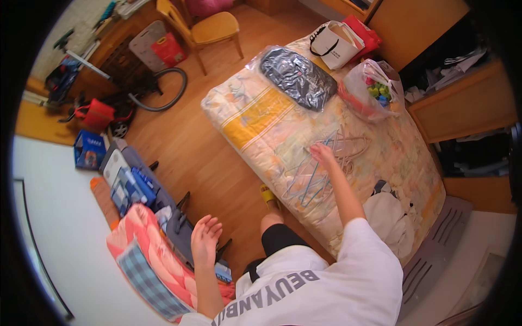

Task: The person places a black item inside a large plastic bag, gathers books and papers and puts them into a white paper bag, and picks up a handheld brush while organizing items in a bedroom.

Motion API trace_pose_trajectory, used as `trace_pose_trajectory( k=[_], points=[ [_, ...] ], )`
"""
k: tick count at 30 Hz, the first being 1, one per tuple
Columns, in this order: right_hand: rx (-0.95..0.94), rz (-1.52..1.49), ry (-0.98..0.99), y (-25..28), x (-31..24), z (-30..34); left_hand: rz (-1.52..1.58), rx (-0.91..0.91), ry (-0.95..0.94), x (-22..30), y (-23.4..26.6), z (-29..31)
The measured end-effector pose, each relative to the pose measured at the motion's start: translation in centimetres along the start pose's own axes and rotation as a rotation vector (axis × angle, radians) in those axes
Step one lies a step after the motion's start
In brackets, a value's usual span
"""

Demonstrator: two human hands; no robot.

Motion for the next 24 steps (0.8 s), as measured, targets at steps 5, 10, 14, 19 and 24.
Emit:
trace_pose_trajectory(
  k=[5, 10, 14, 19, 24],
  points=[
    [0.494, -0.129, 0.123, -0.2, -6.3, -15.1, -0.059, 0.092, 0.110, 2.5, -2.5, -9.6],
    [0.560, -0.058, 0.157, 0.2, -7.9, -26.7, -0.028, 0.156, 0.243, 1.4, -2.5, -15.8],
    [0.399, -0.128, -0.165, -2.3, -7.4, -31.0, -0.087, 0.171, 0.305, 0.9, -3.3, -19.3],
    [0.709, -0.063, -0.114, 0.8, -7.8, -32.7, -0.111, 0.159, 0.331, 2.2, -3.4, -21.9],
    [0.473, -0.043, -0.038, 0.1, -6.2, -33.5, -0.134, 0.104, 0.348, 4.2, -3.7, -22.1]
  ],
)
Point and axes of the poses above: each hand's wrist, its own z-axis away from the middle knuckle, its own y-axis out of the back of the hand, x = y × z, the point moved 5 cm from there along -z, towards the middle knuckle, and after that the axes turned 6 degrees about -z, right-handed, at the moved point
